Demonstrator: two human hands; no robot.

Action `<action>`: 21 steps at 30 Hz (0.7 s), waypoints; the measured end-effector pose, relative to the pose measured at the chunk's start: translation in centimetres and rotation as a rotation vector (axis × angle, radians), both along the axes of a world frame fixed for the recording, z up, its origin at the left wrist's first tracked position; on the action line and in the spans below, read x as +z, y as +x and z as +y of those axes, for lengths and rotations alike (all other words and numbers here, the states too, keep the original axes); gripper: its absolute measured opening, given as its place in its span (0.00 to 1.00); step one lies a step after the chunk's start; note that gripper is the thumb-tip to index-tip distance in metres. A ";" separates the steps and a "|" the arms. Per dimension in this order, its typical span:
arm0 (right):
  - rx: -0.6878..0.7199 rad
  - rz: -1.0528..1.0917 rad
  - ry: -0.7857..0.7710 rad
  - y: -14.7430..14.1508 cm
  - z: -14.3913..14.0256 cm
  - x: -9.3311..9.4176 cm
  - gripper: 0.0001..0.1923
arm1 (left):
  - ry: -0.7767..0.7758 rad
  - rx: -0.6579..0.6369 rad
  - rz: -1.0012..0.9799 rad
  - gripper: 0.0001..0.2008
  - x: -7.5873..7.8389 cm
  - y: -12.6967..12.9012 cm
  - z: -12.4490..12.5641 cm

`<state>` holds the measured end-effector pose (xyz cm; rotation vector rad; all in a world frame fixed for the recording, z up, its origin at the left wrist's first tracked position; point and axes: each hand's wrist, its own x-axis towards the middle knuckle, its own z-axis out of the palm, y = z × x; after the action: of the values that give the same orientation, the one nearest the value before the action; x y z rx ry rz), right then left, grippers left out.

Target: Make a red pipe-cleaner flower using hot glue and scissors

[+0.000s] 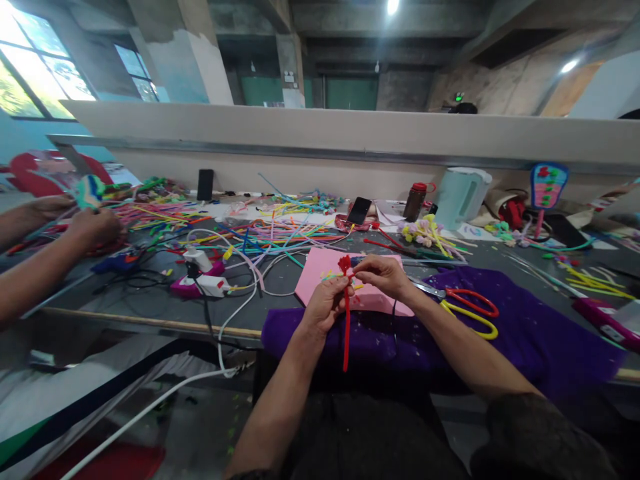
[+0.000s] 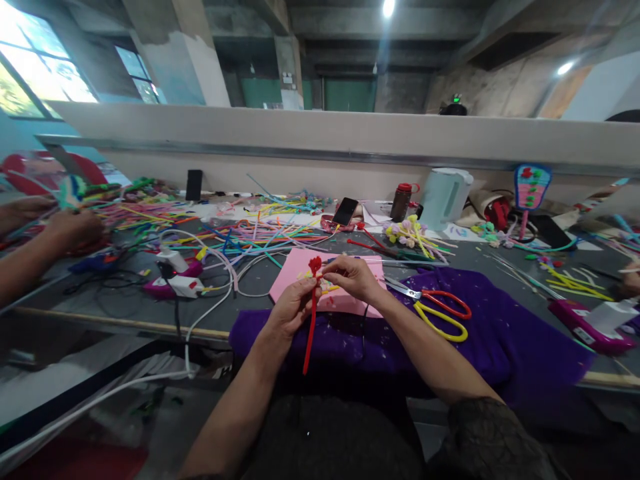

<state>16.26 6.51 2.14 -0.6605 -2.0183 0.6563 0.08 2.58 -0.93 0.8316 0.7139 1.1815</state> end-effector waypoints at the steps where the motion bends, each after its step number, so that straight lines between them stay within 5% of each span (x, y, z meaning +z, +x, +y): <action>1: 0.010 0.000 -0.009 0.0 0.0 -0.1 0.06 | 0.004 -0.006 0.009 0.10 0.0 0.0 0.0; 14: 0.099 0.001 -0.140 0.7 -0.1 0.2 0.06 | 0.004 -0.096 0.070 0.12 0.1 0.0 -0.1; 21: 0.023 -0.048 -0.085 0.7 -0.8 0.2 0.07 | -0.016 -0.111 0.081 0.11 0.2 0.0 -0.1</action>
<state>17.01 5.73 2.38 -0.7101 -2.0543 0.7492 0.08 2.46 -0.70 0.8982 0.7336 1.0462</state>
